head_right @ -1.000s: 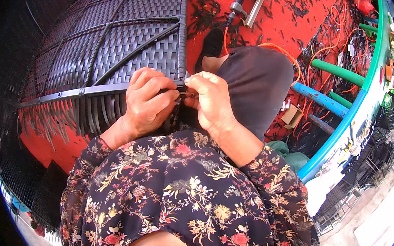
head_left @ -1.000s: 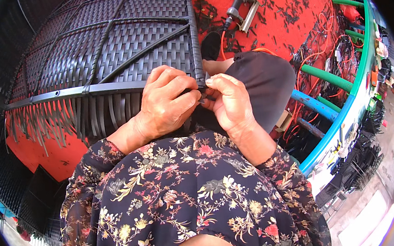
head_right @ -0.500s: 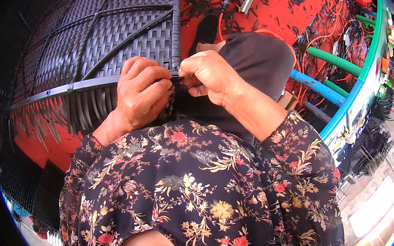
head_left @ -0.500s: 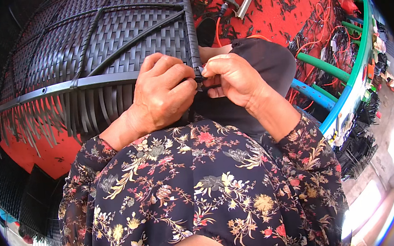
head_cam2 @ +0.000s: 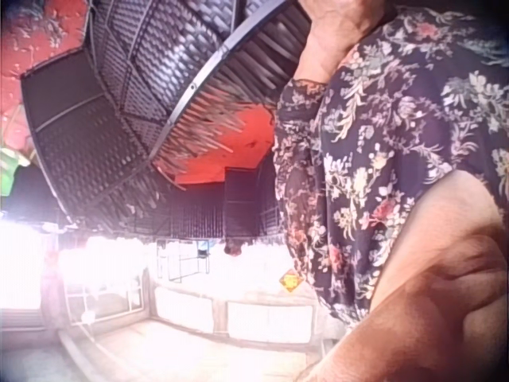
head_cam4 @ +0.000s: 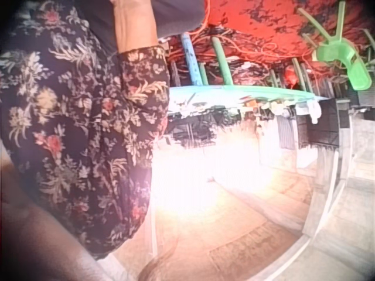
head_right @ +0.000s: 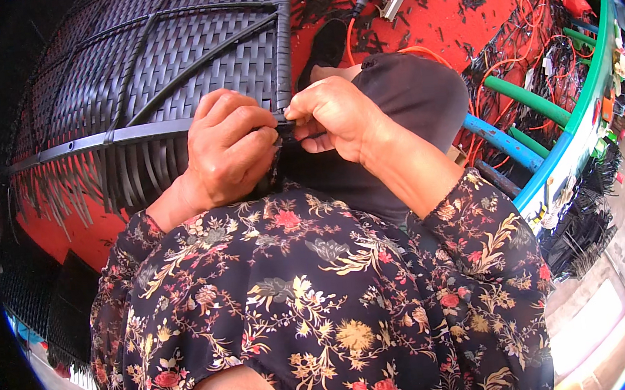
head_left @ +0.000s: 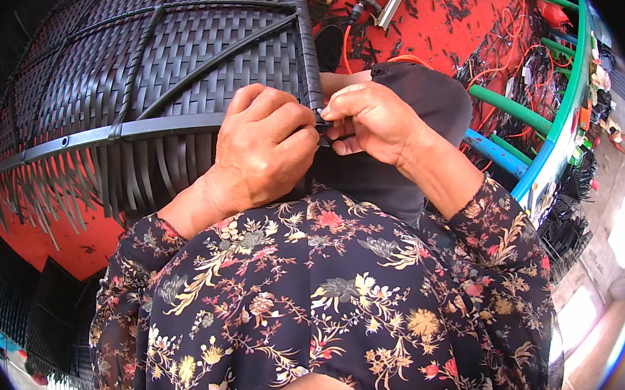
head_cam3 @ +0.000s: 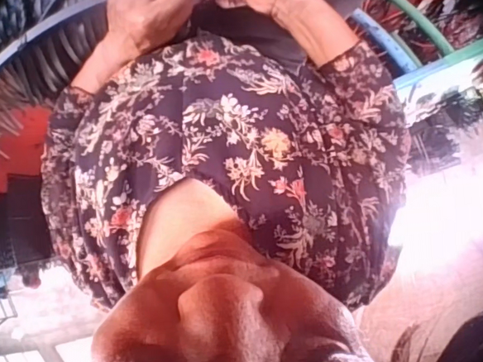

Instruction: The person weaves black plastic strips through a furniture frame, uses a knife to trim the strips, and secures the woven material using pliers and by hand.

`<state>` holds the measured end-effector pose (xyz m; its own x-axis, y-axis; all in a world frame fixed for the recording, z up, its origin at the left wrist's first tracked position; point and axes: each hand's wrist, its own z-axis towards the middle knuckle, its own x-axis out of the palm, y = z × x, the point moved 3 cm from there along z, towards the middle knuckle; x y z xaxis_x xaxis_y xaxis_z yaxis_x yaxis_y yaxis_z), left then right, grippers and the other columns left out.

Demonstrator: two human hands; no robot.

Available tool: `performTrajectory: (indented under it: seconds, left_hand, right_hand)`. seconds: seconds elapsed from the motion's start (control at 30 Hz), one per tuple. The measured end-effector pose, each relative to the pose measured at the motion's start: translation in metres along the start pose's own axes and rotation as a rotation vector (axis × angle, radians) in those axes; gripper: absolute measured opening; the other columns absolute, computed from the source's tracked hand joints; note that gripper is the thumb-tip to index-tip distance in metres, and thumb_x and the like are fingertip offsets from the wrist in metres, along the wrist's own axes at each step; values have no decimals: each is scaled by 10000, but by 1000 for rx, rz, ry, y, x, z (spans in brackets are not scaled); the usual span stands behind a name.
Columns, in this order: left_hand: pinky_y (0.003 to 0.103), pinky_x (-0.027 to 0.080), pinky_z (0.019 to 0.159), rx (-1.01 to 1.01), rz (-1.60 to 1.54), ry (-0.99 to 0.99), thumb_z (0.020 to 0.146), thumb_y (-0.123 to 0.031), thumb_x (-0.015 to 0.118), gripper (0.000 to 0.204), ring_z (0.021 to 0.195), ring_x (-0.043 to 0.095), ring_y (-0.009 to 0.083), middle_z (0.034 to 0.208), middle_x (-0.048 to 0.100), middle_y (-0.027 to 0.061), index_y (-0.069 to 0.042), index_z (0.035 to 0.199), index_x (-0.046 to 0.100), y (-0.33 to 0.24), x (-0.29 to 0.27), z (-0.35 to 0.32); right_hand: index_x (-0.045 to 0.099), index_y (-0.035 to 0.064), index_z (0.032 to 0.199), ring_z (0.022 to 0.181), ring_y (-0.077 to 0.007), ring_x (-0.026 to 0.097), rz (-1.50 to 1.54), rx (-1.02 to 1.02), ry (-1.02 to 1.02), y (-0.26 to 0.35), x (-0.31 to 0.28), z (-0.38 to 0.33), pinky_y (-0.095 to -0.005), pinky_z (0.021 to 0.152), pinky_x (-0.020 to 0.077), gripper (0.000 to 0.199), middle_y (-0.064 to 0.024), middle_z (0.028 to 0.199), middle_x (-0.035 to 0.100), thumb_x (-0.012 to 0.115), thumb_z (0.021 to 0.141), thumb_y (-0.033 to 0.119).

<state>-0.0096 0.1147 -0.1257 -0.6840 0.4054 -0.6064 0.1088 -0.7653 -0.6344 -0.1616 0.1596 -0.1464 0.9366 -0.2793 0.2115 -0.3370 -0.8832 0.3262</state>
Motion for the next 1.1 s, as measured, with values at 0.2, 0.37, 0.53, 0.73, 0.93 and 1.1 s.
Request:
performTrajectory:
  seconds: [0.2,0.37,0.53,0.73,0.93,1.1]
  left_hand:
    - [338,454,635,-10,-5,13,549,-45,658,170,729,568,236,793,580,56,-27,696,574,1,0,-1]
    - [321,479,579,-11,-29,9,541,-18,667,192,723,570,244,795,580,60,-22,712,581,2,1,0]
    - [322,480,580,-13,-45,-15,538,2,681,210,710,571,250,796,583,64,-18,722,581,3,1,-2]
    - [325,479,568,-18,-55,-20,555,17,685,207,705,572,257,789,588,70,-10,734,586,4,1,-2]
    - [318,478,569,-54,-76,-4,579,40,677,189,693,572,252,783,595,79,-4,741,590,5,0,0]
    - [317,469,593,-142,-131,12,625,58,644,133,692,569,250,768,600,76,-5,720,576,10,-1,2]
  right_hand:
    - [549,61,765,606,-122,556,-98,-184,-49,-9,4,1,-245,545,479,219,-35,688,538,610,848,255]
    - [508,40,948,668,-141,596,201,-270,-8,-23,6,-4,-254,577,504,289,-56,836,569,592,870,305]
    - [490,35,1051,696,-123,592,359,-352,79,-34,16,-1,-245,607,504,258,-44,900,583,574,886,215]
    - [488,-2,1046,607,-91,561,322,-461,-87,-41,23,6,-221,521,467,245,-51,845,591,560,888,170]
    - [494,-5,1025,561,-91,548,105,-502,-179,-33,22,11,-213,466,425,245,-51,776,581,540,896,197]
    - [484,25,1074,618,-101,568,431,-360,67,-34,18,14,-216,523,450,268,-51,819,566,486,917,243]
